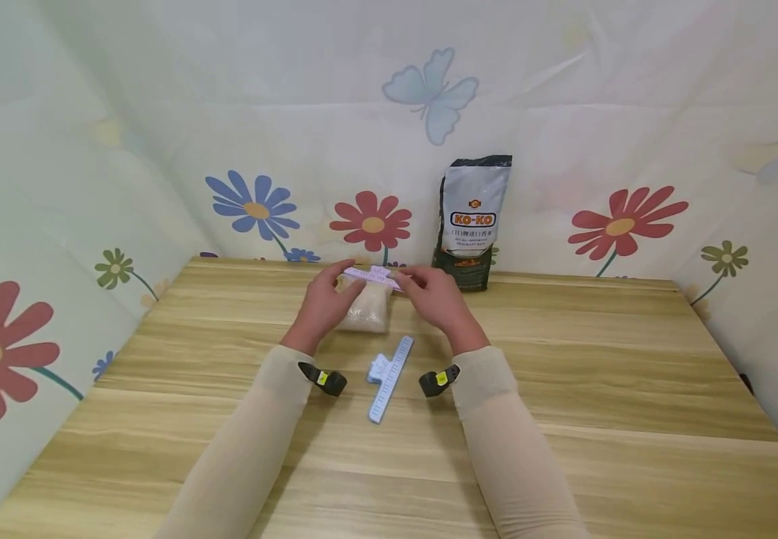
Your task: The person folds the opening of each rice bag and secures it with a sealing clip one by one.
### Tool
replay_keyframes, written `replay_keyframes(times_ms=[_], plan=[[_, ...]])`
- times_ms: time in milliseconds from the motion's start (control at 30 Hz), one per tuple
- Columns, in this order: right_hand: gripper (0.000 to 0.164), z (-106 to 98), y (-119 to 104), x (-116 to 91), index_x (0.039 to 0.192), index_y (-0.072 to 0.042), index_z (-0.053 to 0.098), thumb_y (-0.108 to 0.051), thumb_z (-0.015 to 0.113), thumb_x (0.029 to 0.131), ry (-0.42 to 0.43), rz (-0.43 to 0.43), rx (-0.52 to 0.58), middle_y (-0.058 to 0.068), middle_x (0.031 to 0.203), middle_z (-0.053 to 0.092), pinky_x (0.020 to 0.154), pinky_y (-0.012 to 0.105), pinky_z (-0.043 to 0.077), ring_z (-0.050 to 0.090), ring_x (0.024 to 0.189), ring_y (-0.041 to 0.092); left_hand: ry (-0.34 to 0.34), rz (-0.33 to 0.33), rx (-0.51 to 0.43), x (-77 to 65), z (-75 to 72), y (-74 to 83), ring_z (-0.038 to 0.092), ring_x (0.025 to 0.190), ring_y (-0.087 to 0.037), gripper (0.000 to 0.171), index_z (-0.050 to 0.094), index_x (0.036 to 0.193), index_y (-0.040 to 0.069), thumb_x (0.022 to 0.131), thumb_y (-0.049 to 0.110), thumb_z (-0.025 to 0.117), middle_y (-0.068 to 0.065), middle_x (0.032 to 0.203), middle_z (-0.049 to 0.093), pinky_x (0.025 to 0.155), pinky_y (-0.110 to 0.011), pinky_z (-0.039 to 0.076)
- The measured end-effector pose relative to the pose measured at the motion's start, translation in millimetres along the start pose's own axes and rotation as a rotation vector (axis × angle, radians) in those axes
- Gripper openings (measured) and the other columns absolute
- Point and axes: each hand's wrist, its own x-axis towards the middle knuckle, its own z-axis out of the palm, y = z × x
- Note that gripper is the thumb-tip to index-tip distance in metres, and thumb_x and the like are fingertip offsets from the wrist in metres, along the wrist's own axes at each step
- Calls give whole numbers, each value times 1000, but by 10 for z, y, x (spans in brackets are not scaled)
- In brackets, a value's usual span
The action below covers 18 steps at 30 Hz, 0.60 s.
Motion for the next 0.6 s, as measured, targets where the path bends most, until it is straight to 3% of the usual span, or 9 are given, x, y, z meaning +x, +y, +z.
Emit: replay_keyframes(times_ms=[267,600], plan=[[54,-95,10,-19,132,-16,58,-55,48,97,82,-17,30,7,133,59,103,47,44,54,122,26,-36,14,-15,-29,73,62,37,141,-26,54,48,142,12,94,34,61,-7,149,45,117,-43,30],[43,-193,27,-41,131,-15,59,-42,53,98,178,-29,71,8,127,62,99,45,46,56,114,26,-59,74,-21,-65,177,133,41,139,-27,51,50,140,10,93,29,63,-10,146,48,116,-43,31]])
